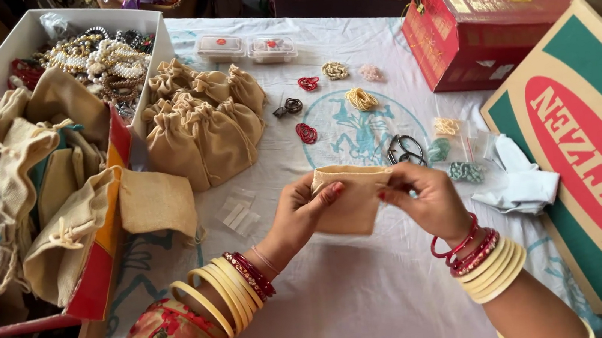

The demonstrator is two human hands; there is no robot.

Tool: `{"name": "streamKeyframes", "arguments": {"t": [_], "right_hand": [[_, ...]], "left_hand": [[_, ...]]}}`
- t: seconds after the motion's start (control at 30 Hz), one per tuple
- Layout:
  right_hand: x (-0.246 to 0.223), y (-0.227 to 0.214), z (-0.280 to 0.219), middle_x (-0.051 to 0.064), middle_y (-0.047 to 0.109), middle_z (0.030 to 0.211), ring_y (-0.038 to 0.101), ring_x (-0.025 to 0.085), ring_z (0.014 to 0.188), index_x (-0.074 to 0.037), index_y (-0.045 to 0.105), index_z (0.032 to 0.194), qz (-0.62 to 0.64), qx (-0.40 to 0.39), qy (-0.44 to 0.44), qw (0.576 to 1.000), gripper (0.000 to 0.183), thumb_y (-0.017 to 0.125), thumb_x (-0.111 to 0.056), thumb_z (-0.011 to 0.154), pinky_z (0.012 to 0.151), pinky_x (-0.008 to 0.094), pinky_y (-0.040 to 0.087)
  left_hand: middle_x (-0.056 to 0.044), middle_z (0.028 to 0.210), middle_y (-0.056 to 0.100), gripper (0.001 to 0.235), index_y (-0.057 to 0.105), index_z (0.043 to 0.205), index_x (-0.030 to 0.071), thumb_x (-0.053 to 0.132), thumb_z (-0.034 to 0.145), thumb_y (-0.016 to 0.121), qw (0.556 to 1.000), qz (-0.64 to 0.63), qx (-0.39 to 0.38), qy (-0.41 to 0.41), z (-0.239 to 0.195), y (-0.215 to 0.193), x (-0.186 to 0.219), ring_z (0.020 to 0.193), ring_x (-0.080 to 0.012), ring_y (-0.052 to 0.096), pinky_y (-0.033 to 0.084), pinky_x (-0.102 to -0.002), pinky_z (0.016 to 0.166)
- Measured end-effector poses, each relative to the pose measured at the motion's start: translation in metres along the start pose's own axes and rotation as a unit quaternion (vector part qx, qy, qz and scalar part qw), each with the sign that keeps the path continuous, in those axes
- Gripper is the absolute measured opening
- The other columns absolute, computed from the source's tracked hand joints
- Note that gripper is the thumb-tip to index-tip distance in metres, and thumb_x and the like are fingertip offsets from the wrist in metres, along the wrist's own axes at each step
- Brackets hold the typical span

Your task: The person picks small decorative items from a table, places them into small clear plastic bags, and then puts the bags into small burlap pouches. The person handles several items one at a time, including flower-shaped pieces and beads, and arranges them on the table before packaging.

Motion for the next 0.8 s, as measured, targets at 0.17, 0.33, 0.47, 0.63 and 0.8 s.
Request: {"name": "streamKeyframes", "arguments": {"t": [0.17,0.33,0.47,0.63,0.8], "right_hand": [[0.006,-0.011,-0.003,0.004,0.074,0.097,0.068,0.007,0.087,0.000,0.070,0.110,0.099,0.132,-0.083,0.983,0.014,0.072,-0.005,0.097,0.079,0.023,0.056],[-0.001,-0.019,0.003,0.004,0.075,0.090,0.067,0.007,0.082,0.000,0.073,0.105,-0.022,0.122,-0.090,0.988,0.015,0.075,-0.007,0.092,0.074,0.022,0.054],[-0.010,-0.025,0.000,0.005,0.074,0.086,0.064,0.007,0.078,0.000,0.075,0.100,-0.077,0.143,-0.116,0.980,0.011,0.076,-0.008,0.092,0.072,0.022,0.053],[0.007,-0.042,0.002,0.005,0.073,0.088,0.069,0.008,0.082,0.000,0.071,0.097,0.006,0.137,-0.089,0.987,0.006,0.073,-0.005,0.094,0.076,0.023,0.057],[0.056,-0.088,0.011,0.008,0.073,0.089,0.068,0.010,0.081,0.001,0.070,0.098,0.027,0.194,-0.014,0.980,0.003,0.070,0.000,0.096,0.076,0.024,0.057]], "left_hand": [[0.001,0.101,0.073,0.026,0.066,0.120,0.002,0.017,0.098,0.068,0.976,0.132,0.024,0.171,0.004,-0.005,0.012,0.094,-0.0046,0.066,0.058,-0.024,0.084],[-0.003,0.091,0.075,0.019,0.073,0.109,0.002,0.014,0.094,0.075,0.918,0.317,0.084,0.223,-0.004,0.001,0.036,0.081,-0.0088,0.068,0.057,-0.026,0.073],[-0.007,0.087,0.070,0.024,0.072,0.108,0.005,0.015,0.088,0.081,0.806,0.462,0.077,0.361,-0.019,0.012,0.064,0.075,-0.0193,0.067,0.054,-0.031,0.068],[-0.008,0.079,0.064,0.028,0.070,0.112,0.005,0.015,0.089,0.081,0.794,0.465,0.075,0.385,-0.013,0.006,0.069,0.068,-0.0195,0.062,0.051,-0.034,0.066],[-0.005,0.095,0.074,0.020,0.069,0.111,0.005,0.010,0.092,0.075,0.709,0.549,0.067,0.438,0.007,-0.036,0.064,0.072,-0.0153,0.064,0.049,-0.029,0.063]]}}
Point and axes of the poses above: each hand's wrist, its own z-axis towards the middle knuckle, its own y-axis out of the palm, x = y × z, the point moved 1 cm from there along z, towards the middle knuckle
